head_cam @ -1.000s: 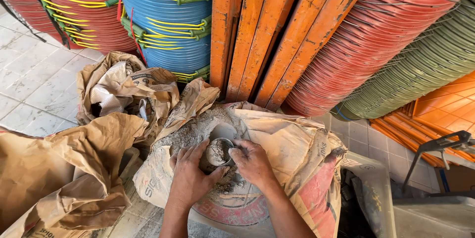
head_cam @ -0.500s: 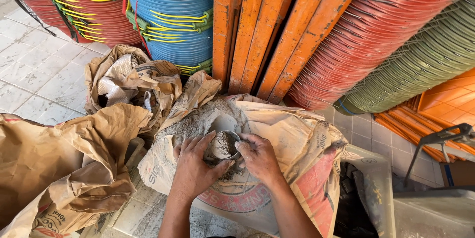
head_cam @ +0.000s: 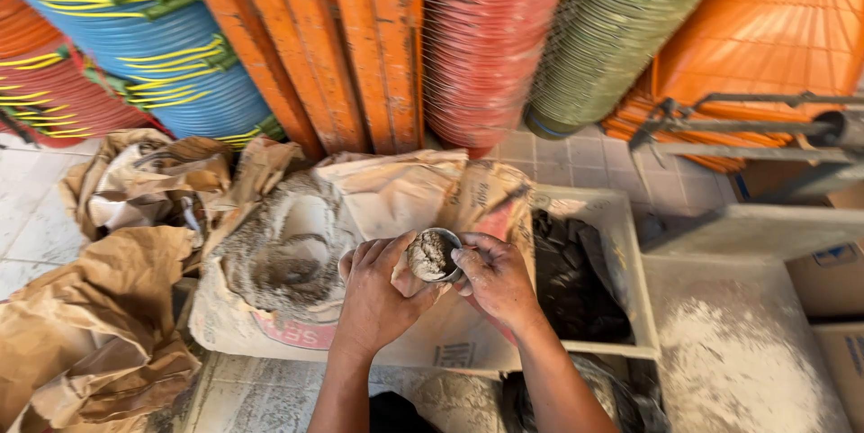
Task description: Scooping cement from a large bulk bag into a small plastic bag and weighing it on a mechanical scale.
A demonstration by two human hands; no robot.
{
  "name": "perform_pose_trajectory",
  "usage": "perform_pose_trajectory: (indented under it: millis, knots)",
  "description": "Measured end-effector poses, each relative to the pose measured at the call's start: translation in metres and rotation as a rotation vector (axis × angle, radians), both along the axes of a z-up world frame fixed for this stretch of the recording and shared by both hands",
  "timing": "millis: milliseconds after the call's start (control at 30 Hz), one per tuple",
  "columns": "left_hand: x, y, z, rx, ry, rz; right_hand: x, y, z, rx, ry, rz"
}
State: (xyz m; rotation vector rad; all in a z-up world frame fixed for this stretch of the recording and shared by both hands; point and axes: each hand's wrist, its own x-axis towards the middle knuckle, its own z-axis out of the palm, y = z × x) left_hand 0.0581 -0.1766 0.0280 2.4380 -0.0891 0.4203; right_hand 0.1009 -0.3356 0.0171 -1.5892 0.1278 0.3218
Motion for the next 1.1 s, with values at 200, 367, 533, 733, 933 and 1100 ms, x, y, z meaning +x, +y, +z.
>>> perform_pose_trajectory:
  millis: [200, 367, 533, 733, 933, 1100]
  knots:
    - [-0.008, -0.084, -0.011, -0.194, -0.003, -0.201, -0.032, -0.085, -0.010, -0.061, -0.160, -0.156]
    - [-0.019, -0.151, -0.046, -0.132, 0.103, -0.323, -0.068, -0.155, -0.058, -0.072, -0.086, -0.321]
    - [-0.038, -0.202, -0.072, -0.169, 0.356, -0.439, -0.103, -0.199, -0.069, -0.126, 0.017, -0.413]
    - [-0.061, -0.246, -0.121, -0.072, 0.516, -0.443, -0.132, -0.230, -0.113, -0.129, 0.055, -0.462]
    - [-0.078, -0.267, -0.158, 0.082, 0.627, -0.439, -0.159, -0.254, -0.171, -0.041, 0.106, -0.468]
    - [-0.090, -0.269, -0.169, 0.084, 0.825, -0.444, -0.177, -0.257, -0.219, -0.564, -0.011, -0.469]
